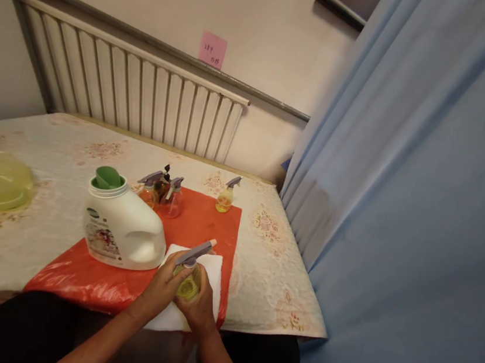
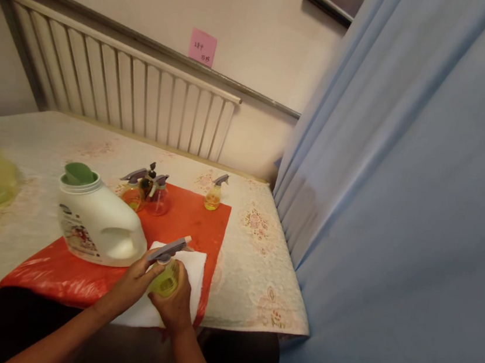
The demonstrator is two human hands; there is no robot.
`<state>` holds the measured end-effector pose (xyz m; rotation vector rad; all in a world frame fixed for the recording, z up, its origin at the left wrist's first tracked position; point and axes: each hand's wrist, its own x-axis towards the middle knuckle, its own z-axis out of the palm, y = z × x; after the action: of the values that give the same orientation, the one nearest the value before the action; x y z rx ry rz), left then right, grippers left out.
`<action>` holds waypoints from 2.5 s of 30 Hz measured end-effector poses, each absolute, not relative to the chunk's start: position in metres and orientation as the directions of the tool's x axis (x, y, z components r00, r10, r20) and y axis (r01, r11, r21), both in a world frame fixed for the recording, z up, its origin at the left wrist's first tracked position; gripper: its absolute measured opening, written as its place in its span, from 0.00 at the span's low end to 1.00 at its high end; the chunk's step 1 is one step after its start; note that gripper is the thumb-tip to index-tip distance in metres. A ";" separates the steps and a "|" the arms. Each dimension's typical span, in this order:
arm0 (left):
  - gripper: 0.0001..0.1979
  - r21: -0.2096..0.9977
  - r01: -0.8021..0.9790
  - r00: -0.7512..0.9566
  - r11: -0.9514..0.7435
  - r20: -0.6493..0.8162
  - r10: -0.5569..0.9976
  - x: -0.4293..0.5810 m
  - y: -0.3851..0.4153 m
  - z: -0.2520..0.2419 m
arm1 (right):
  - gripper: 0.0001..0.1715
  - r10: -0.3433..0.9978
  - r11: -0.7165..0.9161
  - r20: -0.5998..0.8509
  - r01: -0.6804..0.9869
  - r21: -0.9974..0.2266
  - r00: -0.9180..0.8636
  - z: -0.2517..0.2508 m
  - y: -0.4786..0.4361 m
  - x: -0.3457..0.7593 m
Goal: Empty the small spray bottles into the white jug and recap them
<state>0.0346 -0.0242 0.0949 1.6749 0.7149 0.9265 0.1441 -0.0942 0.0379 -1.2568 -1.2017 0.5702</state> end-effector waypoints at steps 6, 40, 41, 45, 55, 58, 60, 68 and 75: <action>0.19 0.974 0.010 0.430 -0.226 0.200 0.881 0.042 -0.024 0.093 | 0.43 0.857 0.254 0.370 0.329 -0.909 0.359 0.032 -0.093 0.145; 0.14 0.944 0.069 0.485 -0.323 0.251 0.838 0.037 -0.015 0.097 | 0.42 0.820 0.268 0.430 0.411 -0.871 0.377 0.036 -0.093 0.142; 0.13 0.940 0.074 0.496 -0.333 0.256 0.830 0.036 -0.015 0.098 | 0.43 0.822 0.261 0.423 0.407 -0.875 0.382 0.035 -0.093 0.142; 0.09 0.908 0.089 0.528 -0.410 0.306 0.792 0.033 -0.016 0.103 | 0.44 0.839 0.249 0.386 0.360 -0.899 0.384 0.032 -0.093 0.142; 0.11 0.902 0.133 0.510 -0.411 0.293 0.808 0.027 -0.012 0.104 | 0.46 0.871 0.236 0.348 0.324 -0.916 0.348 0.052 -0.094 0.148; 0.12 0.902 0.131 0.458 -0.411 0.312 0.832 0.028 -0.012 0.099 | 0.44 0.853 0.217 0.379 0.418 -0.882 0.359 0.054 -0.094 0.148; 0.16 0.911 0.130 0.396 -0.392 0.315 0.863 0.026 -0.014 0.090 | 0.44 0.849 0.188 0.376 0.452 -0.872 0.371 0.053 -0.093 0.148; 0.18 0.889 0.278 0.294 -0.364 0.282 0.913 -0.013 -0.016 0.028 | 0.38 0.854 0.096 0.254 0.343 -0.935 0.454 0.067 -0.086 0.163; 0.16 0.778 0.405 0.355 -0.481 0.350 0.867 -0.025 -0.004 -0.008 | 0.38 0.846 0.111 0.274 0.352 -0.929 0.458 0.085 -0.035 0.200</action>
<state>-0.0247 -0.0036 -0.0084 2.0409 1.1008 1.0324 0.1997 -0.0350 0.0851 -1.4789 -1.1113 0.5030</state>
